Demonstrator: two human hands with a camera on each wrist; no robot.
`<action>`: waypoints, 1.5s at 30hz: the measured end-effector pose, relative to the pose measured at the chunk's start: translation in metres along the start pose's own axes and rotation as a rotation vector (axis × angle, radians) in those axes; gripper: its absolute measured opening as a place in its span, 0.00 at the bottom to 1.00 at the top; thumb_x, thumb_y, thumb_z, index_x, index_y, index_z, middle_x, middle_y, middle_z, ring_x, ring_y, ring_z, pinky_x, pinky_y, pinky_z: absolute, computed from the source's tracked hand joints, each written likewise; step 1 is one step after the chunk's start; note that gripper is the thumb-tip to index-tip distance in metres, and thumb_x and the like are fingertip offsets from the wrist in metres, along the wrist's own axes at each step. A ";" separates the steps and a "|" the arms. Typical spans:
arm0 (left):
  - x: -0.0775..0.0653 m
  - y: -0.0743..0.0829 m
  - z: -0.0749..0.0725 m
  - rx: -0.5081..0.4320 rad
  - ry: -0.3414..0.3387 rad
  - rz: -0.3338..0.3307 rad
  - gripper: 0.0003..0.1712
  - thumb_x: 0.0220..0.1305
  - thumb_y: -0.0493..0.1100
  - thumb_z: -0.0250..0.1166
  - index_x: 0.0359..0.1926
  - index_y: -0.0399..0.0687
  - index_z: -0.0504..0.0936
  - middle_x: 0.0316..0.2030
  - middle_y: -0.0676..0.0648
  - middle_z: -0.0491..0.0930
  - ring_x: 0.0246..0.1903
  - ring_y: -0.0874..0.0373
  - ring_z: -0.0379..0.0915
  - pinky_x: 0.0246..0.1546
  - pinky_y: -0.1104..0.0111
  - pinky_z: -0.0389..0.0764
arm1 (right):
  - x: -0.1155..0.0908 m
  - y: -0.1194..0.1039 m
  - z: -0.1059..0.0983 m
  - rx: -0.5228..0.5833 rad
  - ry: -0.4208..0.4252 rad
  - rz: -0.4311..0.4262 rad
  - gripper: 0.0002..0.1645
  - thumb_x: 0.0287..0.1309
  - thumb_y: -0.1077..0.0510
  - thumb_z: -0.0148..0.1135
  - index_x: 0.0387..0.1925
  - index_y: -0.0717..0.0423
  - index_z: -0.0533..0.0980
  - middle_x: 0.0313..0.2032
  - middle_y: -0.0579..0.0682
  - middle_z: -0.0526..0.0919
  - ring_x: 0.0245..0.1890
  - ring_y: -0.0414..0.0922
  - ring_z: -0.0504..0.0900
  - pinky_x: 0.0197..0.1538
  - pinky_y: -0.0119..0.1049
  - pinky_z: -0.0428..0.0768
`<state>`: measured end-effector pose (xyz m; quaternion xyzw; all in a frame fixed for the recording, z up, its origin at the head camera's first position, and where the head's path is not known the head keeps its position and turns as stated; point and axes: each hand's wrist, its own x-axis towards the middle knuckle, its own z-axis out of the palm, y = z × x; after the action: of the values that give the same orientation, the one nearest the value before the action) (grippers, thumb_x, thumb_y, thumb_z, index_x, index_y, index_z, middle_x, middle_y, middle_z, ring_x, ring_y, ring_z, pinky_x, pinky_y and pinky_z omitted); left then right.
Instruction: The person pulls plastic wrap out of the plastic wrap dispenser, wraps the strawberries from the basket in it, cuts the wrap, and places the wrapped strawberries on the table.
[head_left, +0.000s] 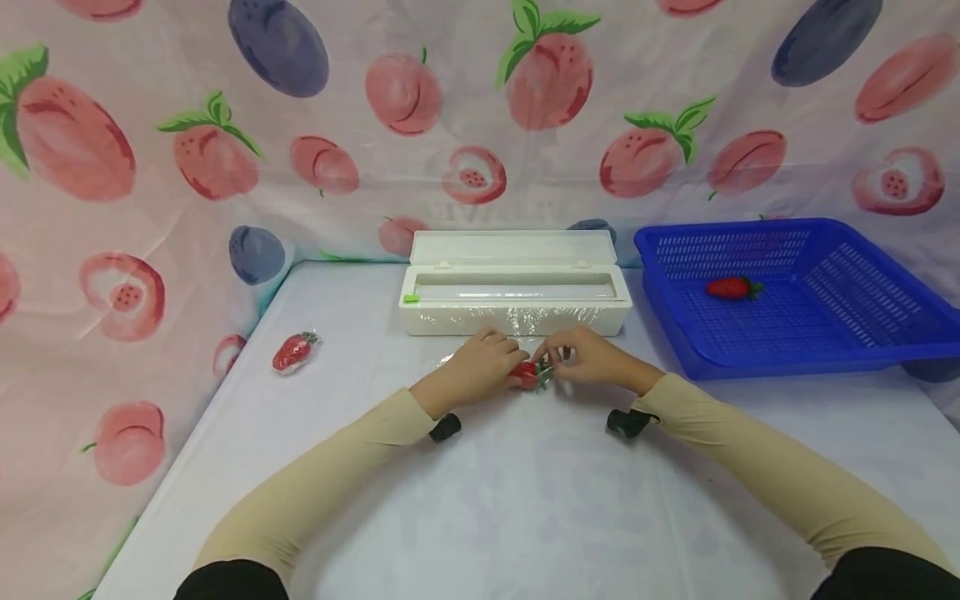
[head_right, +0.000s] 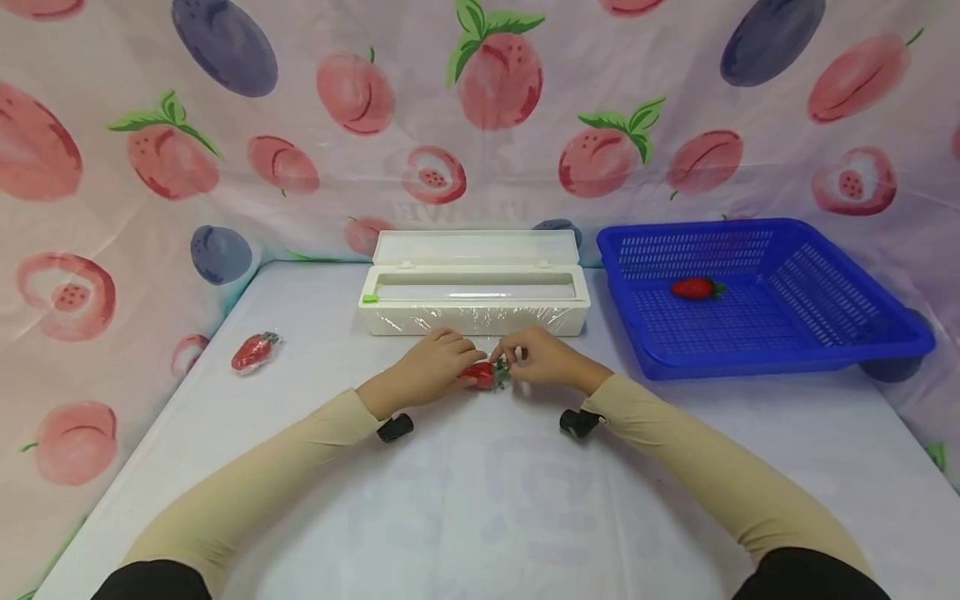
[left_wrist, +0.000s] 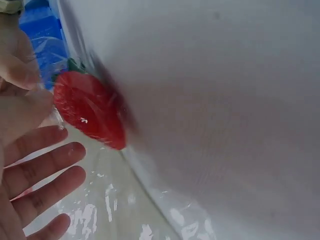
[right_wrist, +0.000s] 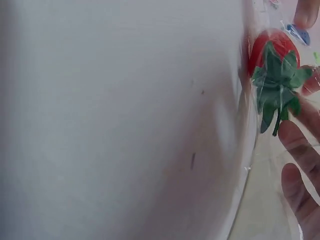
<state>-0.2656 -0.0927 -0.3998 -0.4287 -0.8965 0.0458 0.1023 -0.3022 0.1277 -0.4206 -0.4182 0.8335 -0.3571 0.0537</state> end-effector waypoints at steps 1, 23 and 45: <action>0.002 0.001 0.001 -0.015 -0.016 -0.009 0.18 0.61 0.55 0.61 0.45 0.49 0.81 0.40 0.51 0.82 0.45 0.56 0.76 0.57 0.63 0.69 | 0.000 0.000 0.000 0.005 0.002 0.001 0.13 0.40 0.72 0.57 0.16 0.53 0.67 0.37 0.51 0.87 0.33 0.42 0.77 0.35 0.36 0.75; 0.010 0.000 0.009 0.037 0.026 0.002 0.04 0.58 0.36 0.62 0.33 0.50 0.78 0.32 0.54 0.84 0.38 0.59 0.80 0.57 0.62 0.71 | -0.007 -0.018 -0.005 -0.323 -0.018 0.226 0.05 0.52 0.67 0.57 0.26 0.56 0.74 0.24 0.47 0.76 0.25 0.39 0.70 0.29 0.31 0.71; 0.011 -0.008 0.016 -0.005 0.014 0.018 0.04 0.60 0.37 0.60 0.35 0.51 0.77 0.32 0.54 0.85 0.38 0.58 0.81 0.53 0.63 0.72 | -0.014 -0.023 -0.007 -1.053 0.055 -0.472 0.11 0.46 0.63 0.67 0.34 0.58 0.75 0.29 0.49 0.80 0.31 0.45 0.80 0.35 0.37 0.79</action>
<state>-0.2821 -0.0888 -0.4119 -0.4372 -0.8920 0.0413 0.1072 -0.2808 0.1329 -0.4041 -0.5539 0.7839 0.0927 -0.2646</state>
